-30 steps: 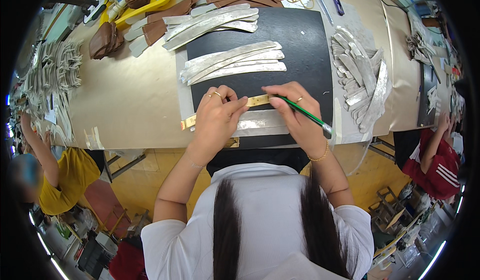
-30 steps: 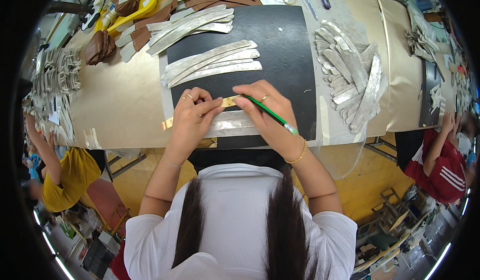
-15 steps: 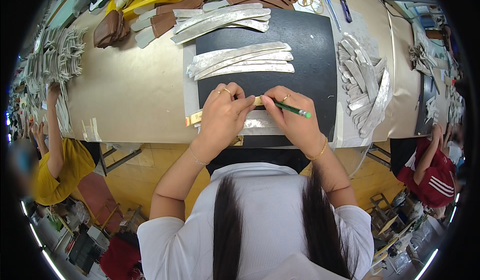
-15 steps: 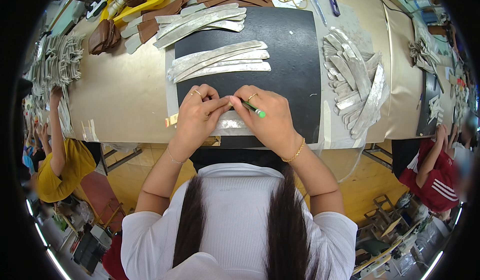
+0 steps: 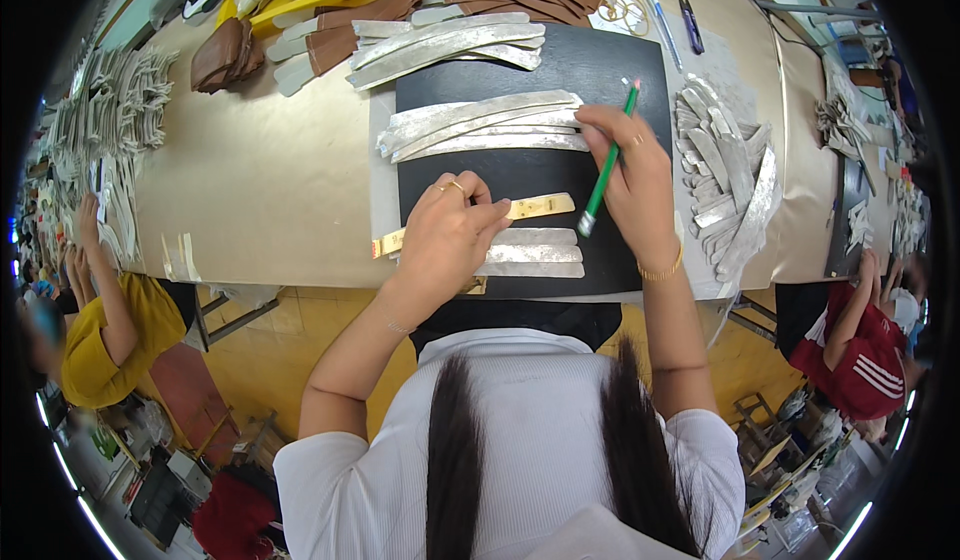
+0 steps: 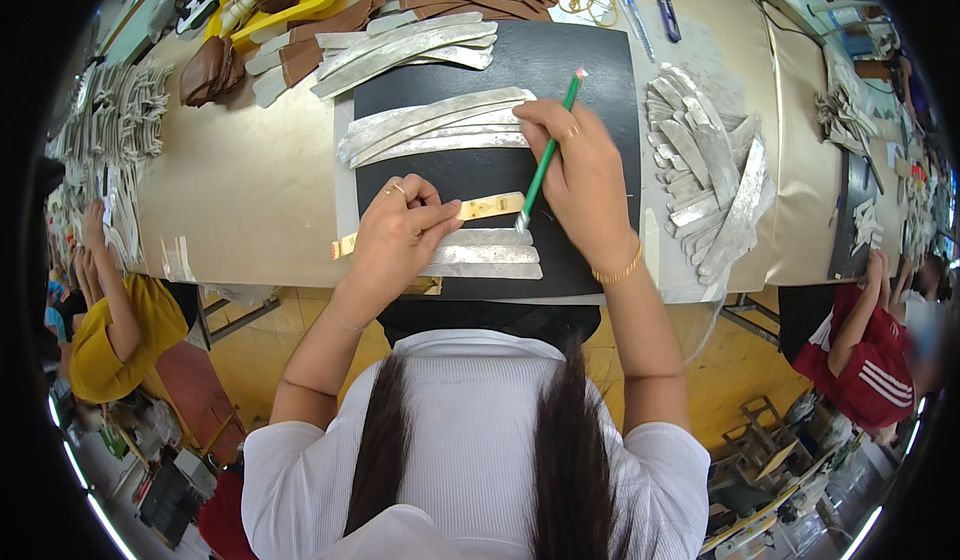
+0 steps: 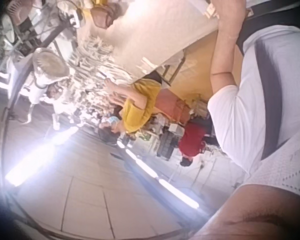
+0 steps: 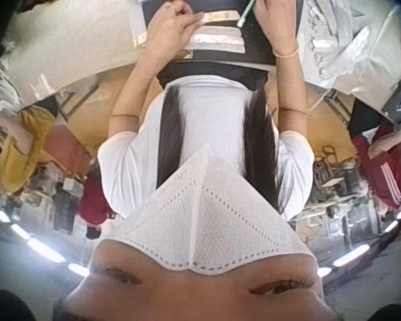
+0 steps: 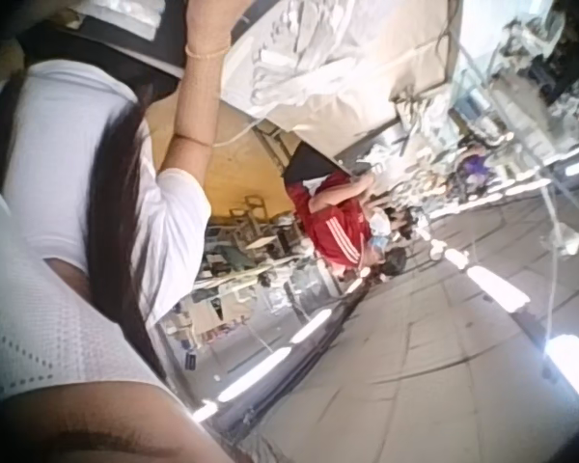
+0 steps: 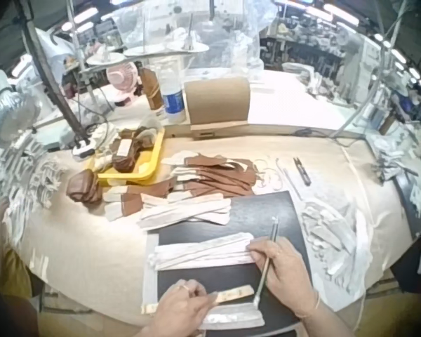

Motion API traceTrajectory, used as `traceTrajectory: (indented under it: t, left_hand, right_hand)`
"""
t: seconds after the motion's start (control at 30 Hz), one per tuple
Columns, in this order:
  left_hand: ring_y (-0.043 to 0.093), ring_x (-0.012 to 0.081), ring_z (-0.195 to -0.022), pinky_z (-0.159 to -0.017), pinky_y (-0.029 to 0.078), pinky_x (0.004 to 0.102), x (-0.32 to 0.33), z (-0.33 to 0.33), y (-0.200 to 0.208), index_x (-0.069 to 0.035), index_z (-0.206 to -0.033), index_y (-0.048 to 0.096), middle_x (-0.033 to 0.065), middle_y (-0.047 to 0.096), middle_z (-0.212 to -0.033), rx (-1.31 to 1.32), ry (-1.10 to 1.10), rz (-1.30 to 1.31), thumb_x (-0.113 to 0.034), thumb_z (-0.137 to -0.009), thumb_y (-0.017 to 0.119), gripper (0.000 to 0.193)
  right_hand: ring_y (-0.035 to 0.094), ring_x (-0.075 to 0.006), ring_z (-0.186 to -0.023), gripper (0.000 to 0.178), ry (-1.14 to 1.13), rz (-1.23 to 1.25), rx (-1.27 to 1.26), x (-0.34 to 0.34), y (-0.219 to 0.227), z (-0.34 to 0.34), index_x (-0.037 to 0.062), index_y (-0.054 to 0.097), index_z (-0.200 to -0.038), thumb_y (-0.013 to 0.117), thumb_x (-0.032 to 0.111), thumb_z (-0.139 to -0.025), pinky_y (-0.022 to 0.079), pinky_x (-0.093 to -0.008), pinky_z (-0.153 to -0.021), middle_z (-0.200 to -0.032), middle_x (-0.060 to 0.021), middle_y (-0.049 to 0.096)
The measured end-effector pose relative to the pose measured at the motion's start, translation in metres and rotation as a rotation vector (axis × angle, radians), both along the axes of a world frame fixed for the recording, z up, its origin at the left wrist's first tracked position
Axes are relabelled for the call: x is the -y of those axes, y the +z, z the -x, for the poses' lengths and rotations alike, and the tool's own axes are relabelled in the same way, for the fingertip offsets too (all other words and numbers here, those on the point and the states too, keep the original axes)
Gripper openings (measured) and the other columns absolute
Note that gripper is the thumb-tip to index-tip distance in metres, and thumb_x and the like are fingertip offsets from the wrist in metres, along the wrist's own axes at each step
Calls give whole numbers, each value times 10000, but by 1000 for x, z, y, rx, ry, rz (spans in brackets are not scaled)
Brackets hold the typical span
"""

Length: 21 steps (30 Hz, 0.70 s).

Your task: The person measures and marks multiple white fabric strips using a ruler and a green pencil. She aligns the ruler on each strip, draws lines, and then stacks the marked pieces on the table.

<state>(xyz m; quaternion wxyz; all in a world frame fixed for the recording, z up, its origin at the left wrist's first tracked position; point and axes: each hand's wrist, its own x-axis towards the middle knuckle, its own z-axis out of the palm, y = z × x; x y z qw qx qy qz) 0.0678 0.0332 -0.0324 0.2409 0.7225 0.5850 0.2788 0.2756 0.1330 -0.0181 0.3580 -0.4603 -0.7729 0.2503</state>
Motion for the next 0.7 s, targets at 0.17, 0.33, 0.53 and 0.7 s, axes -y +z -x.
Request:
traceTrajectory:
  t: [0.17,0.33,0.53,0.7]
  left_hand:
    - [598,247,-865,-793,499,381,0,5,3,-63,-972,792,58,623,-901,62,10,76,-117,-801,803,179]
    - [641,207,-865,-769,542,306,6,13,11,-9,-1023,782,77,644,-951,175,93,195,-76,-844,795,191]
    - [657,208,-872,-768,542,310,7,29,22,-18,-1029,774,82,658,-980,379,266,185,-60,-848,793,187]
    - [648,165,-874,-757,544,278,2,44,31,-3,-1040,770,80,656,-982,405,347,70,-20,-837,804,206]
  right_hand:
    - [570,-301,-902,183,70,-111,285,-47,-17,10,137,737,-1067,746,225,-907,452,-414,-821,-942,-87,612]
    - [587,-320,-1019,168,230,90,385,-68,-20,14,117,716,-1030,737,235,-912,432,-442,-877,-985,-99,613]
    - [646,-305,-911,143,247,132,476,-72,-8,23,94,707,-994,740,204,-908,429,-478,-890,-919,-95,672]
    - [694,-300,-793,176,289,271,213,-53,12,23,40,714,-1030,736,175,-919,502,-396,-775,-829,-113,714]
